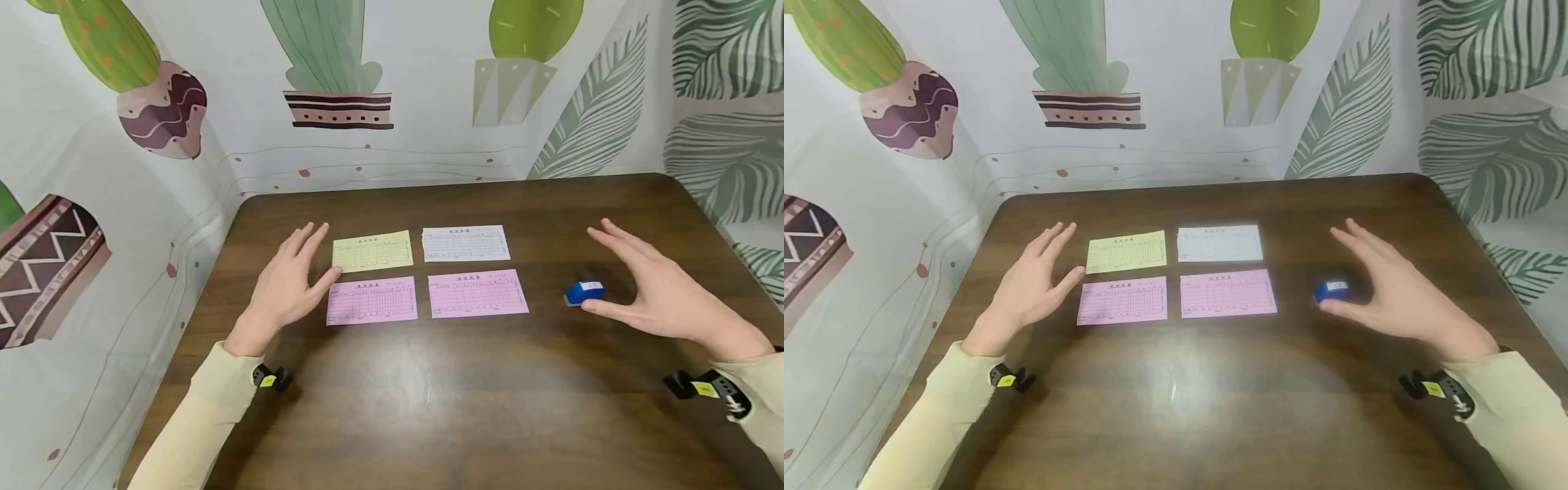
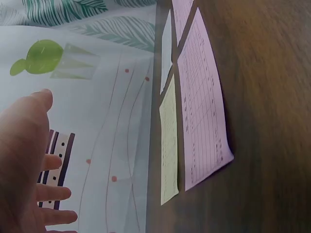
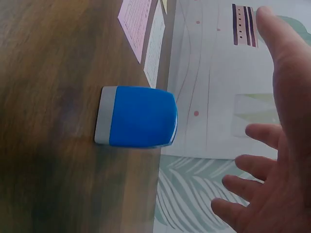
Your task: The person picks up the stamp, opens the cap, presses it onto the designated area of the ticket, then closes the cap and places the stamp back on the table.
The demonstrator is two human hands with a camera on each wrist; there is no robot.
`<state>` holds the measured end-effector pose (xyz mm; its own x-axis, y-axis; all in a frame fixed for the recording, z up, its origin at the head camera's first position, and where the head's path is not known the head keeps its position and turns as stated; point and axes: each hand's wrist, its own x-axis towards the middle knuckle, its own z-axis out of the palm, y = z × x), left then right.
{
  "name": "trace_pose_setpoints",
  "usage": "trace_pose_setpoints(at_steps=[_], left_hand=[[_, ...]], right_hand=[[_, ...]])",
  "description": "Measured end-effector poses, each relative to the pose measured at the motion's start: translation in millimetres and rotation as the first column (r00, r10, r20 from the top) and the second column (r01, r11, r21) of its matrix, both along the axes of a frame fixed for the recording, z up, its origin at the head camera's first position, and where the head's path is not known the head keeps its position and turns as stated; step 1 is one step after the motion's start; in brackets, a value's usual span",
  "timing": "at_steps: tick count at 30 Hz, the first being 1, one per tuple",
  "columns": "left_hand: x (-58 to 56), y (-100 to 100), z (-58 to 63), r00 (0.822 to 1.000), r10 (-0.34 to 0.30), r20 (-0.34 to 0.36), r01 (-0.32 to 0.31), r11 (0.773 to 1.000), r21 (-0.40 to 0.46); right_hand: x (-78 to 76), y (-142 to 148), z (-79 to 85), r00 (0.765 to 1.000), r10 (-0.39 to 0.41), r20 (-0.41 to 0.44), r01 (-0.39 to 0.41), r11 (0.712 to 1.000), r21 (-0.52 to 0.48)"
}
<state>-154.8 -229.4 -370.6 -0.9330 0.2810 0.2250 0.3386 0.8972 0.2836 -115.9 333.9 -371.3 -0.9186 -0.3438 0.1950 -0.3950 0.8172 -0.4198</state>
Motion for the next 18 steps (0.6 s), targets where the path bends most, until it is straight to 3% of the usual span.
trace_pose_setpoints(at_steps=[8,14,18], left_hand=[[-0.4,10.1,-2.4,0.999,-0.027,0.035,0.027,1.0,0.003],[-1.5,15.3,-2.6,0.998,-0.051,0.032,0.051,0.999,0.003],[-1.3,17.3,-2.8,0.998,-0.058,0.033,0.058,0.998,0.001]], right_hand=[[-3.9,-9.3,-3.5,1.0,0.026,-0.009,-0.026,1.0,0.018],[-9.3,-12.1,-12.2,0.988,0.097,-0.12,-0.093,0.995,0.043],[-11.4,-13.8,-16.5,0.985,0.112,-0.132,-0.105,0.993,0.056]])
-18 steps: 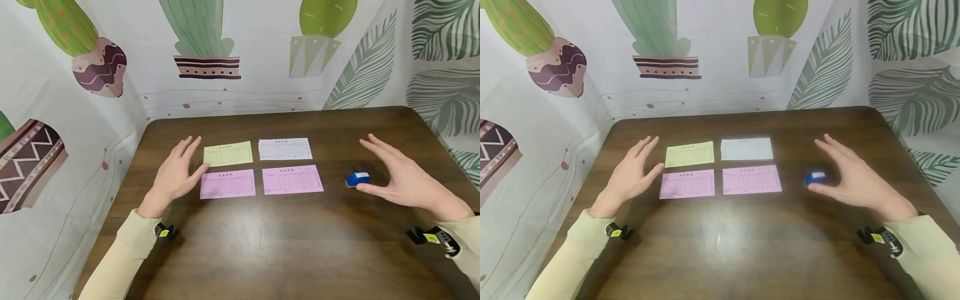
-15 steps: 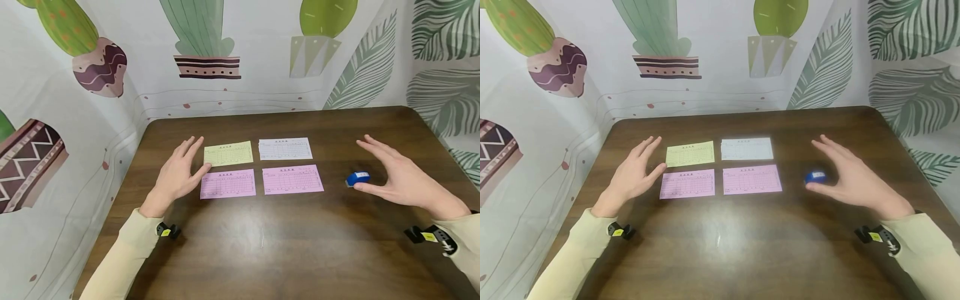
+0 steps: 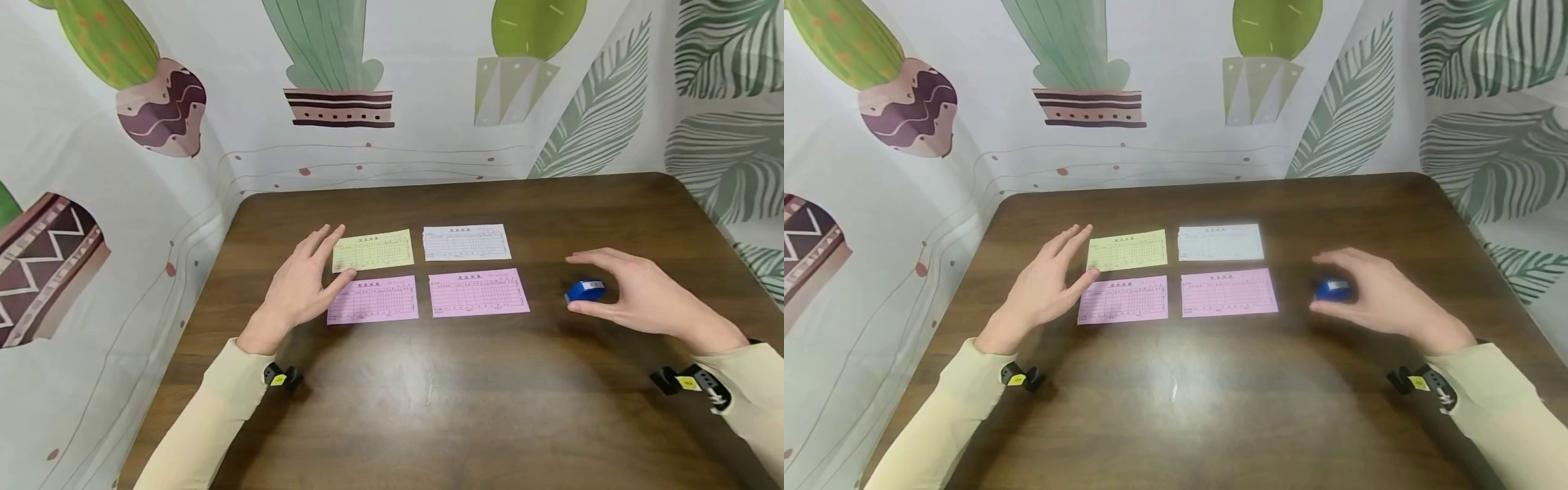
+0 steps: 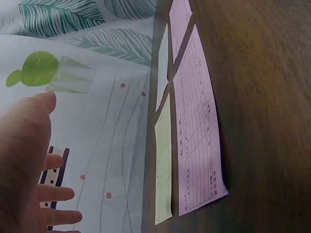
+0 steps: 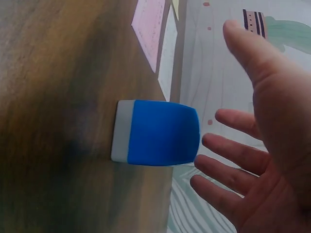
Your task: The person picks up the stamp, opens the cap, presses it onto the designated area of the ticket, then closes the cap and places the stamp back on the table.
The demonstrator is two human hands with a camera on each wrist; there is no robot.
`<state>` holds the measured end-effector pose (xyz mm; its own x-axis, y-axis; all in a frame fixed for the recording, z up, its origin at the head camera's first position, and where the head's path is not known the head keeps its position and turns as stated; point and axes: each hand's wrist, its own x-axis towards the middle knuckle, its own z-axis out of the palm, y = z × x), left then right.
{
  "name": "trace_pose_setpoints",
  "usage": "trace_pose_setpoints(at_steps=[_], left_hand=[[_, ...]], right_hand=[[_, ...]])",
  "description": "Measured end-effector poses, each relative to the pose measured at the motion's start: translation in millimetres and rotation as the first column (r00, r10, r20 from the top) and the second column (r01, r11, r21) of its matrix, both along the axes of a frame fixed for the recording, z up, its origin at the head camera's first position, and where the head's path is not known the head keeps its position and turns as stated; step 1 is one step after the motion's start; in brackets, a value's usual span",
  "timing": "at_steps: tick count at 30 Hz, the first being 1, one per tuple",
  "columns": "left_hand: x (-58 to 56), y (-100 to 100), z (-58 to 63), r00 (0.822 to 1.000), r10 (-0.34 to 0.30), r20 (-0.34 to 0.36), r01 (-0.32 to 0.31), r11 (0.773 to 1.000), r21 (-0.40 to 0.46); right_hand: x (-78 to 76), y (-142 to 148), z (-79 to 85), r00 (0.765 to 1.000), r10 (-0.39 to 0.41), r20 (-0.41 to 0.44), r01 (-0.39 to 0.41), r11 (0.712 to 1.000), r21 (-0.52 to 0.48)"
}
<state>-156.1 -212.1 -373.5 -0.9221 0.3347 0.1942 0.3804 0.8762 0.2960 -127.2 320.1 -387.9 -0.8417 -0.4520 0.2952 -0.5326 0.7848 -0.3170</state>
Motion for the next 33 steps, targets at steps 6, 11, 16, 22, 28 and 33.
trace_pose_setpoints(at_steps=[6,11,16,22,28,33], left_hand=[[1.2,3.4,-0.1,1.0,-0.001,0.016,0.001,1.0,-0.013],[2.5,5.0,-1.4,1.0,-0.005,0.016,0.006,1.0,-0.016],[3.6,7.1,-0.9,1.0,-0.01,0.02,0.011,1.0,-0.022],[4.3,9.5,-1.8,0.999,-0.017,0.028,0.018,1.0,-0.023],[4.6,11.8,-3.6,0.999,-0.014,0.035,0.014,1.0,-0.017],[4.8,14.1,-4.0,0.999,-0.015,0.032,0.015,1.0,-0.003]], right_hand=[[-1.9,0.9,-3.2,1.0,0.0,-0.016,0.0,1.0,0.03],[-3.8,4.1,-7.9,1.0,-0.01,-0.008,0.01,0.999,0.034],[-4.2,4.9,-11.8,0.999,-0.025,0.023,0.024,0.998,0.054],[-4.6,6.6,-14.9,0.998,-0.029,0.058,0.023,0.995,0.102],[-5.5,6.4,-13.6,0.998,-0.025,0.054,0.019,0.994,0.108],[-5.9,2.6,-5.8,0.999,-0.043,0.001,0.042,0.995,0.087]])
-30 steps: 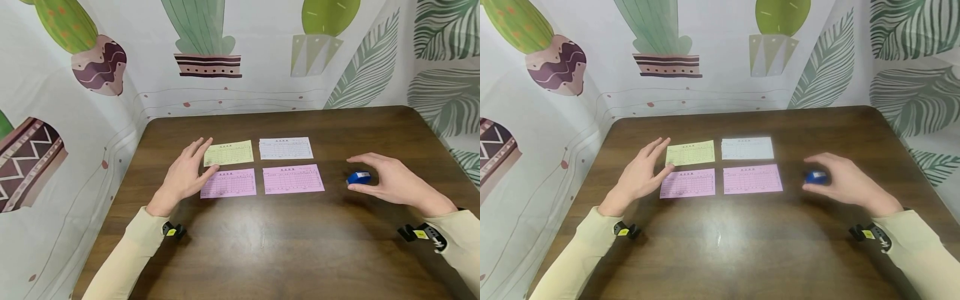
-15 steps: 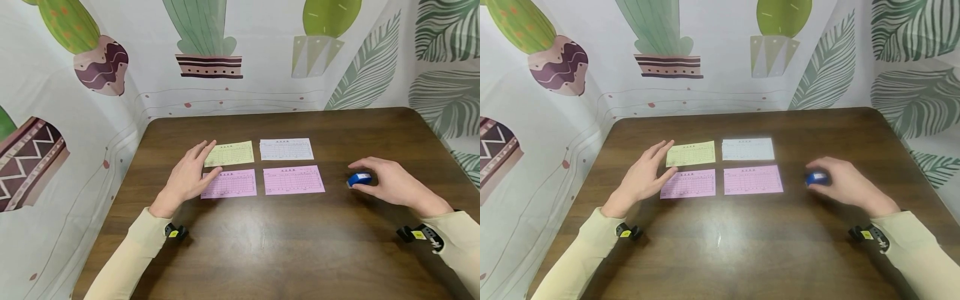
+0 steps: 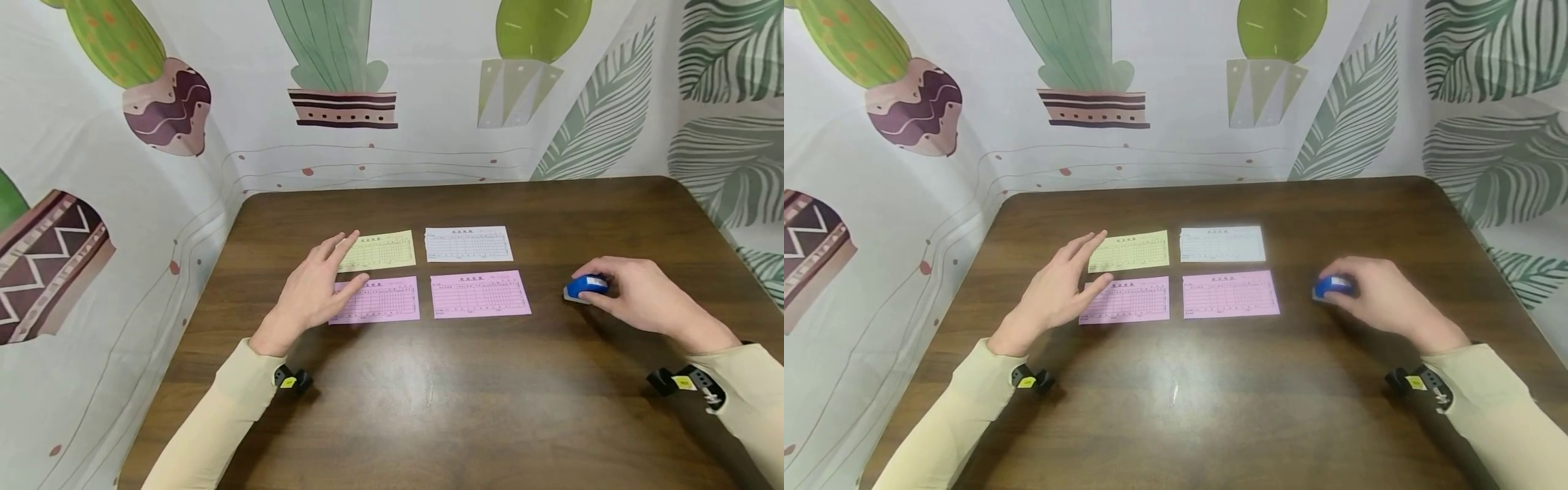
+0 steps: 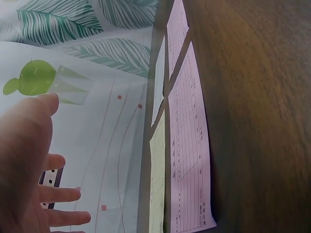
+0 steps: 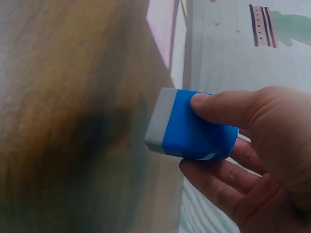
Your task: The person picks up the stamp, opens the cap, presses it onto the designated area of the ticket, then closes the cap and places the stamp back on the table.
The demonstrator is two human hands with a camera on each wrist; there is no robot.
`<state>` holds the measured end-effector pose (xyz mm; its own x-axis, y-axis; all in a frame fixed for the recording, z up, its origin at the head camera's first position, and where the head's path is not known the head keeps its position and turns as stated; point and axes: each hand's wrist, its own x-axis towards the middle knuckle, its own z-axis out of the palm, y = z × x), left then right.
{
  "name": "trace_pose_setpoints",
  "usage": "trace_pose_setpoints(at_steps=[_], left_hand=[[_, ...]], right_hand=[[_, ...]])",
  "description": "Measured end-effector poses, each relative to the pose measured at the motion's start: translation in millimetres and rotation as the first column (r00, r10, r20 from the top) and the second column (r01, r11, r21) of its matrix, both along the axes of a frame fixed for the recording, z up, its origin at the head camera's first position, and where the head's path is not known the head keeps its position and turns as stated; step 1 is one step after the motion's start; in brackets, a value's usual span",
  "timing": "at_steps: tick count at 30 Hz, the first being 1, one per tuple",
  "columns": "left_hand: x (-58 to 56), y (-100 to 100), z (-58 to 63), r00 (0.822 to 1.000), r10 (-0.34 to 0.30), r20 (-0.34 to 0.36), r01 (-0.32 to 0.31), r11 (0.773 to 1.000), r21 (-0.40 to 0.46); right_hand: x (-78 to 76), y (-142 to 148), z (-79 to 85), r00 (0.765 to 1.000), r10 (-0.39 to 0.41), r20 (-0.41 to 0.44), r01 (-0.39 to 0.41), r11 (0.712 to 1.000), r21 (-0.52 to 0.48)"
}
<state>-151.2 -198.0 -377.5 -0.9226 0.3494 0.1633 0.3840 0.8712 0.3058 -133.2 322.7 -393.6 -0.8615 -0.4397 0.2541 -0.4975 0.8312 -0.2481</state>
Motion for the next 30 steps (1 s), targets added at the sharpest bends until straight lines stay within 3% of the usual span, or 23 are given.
trace_pose_setpoints(at_steps=[10,14,17,21,25,30], left_hand=[[0.8,7.5,2.5,0.999,0.018,-0.029,-0.017,0.999,0.047],[1.8,12.5,4.4,0.999,0.027,-0.025,-0.023,0.993,0.116],[2.2,16.9,5.8,1.0,-0.008,-0.027,0.014,0.975,0.22],[2.3,23.8,7.5,0.996,-0.069,-0.055,0.084,0.933,0.349],[2.8,29.9,8.7,0.992,-0.083,-0.09,0.112,0.911,0.397],[3.5,36.6,9.1,0.99,-0.095,-0.1,0.128,0.902,0.413]], right_hand=[[1.8,-11.1,25.5,0.998,-0.043,-0.04,0.039,0.996,-0.083],[5.8,-21.3,34.7,0.997,-0.059,-0.056,0.052,0.991,-0.126],[9.3,-30.1,41.1,0.997,-0.058,-0.056,0.049,0.986,-0.157],[13.0,-40.1,47.5,0.998,-0.036,-0.057,0.024,0.981,-0.192],[13.4,-47.4,50.8,0.997,-0.031,-0.064,0.016,0.975,-0.221],[12.3,-51.9,53.6,0.997,-0.026,-0.075,0.006,0.968,-0.251]])
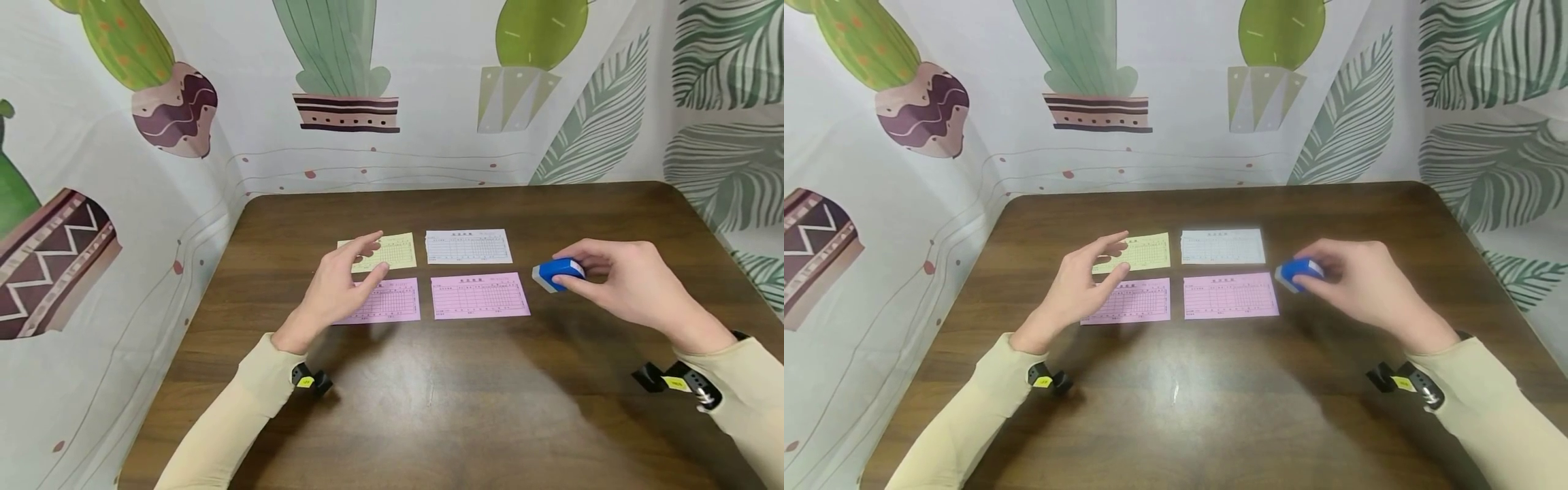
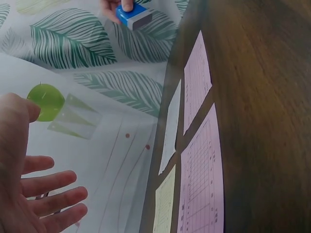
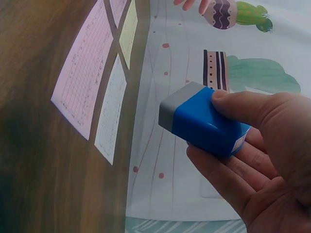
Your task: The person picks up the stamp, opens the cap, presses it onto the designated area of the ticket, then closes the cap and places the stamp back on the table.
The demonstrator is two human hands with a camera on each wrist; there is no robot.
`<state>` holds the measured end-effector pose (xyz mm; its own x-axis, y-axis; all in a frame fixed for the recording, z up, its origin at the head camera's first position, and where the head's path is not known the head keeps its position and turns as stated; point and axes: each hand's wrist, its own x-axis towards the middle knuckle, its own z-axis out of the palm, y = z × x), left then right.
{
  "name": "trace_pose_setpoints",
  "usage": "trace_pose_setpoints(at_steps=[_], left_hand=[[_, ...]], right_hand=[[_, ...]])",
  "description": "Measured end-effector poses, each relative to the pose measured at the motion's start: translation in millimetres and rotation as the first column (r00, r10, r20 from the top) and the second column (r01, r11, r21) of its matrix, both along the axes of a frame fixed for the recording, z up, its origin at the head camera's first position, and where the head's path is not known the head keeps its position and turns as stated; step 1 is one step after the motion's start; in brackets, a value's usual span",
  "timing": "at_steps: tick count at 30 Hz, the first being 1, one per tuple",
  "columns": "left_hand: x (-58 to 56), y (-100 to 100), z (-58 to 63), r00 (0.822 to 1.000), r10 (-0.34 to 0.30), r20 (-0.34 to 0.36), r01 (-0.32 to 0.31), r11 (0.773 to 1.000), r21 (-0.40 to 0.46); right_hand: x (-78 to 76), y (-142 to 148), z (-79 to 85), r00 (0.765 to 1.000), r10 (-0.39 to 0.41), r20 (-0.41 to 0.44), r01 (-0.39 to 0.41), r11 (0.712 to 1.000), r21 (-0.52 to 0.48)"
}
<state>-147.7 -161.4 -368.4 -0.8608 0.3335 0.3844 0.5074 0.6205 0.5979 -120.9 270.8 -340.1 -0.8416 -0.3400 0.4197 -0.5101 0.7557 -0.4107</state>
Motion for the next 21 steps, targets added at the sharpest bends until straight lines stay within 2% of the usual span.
trace_pose_setpoints(at_steps=[11,21], left_hand=[[-3.3,27.0,-0.5,0.997,-0.065,0.037,0.064,0.998,0.018],[-4.3,57.0,-2.0,0.987,-0.16,-0.007,0.16,0.984,0.075]], right_hand=[[-3.2,-11.9,6.6,1.0,0.027,0.006,-0.027,0.999,-0.03],[-5.2,-34.3,12.2,0.996,0.09,-0.019,-0.091,0.994,-0.064]])
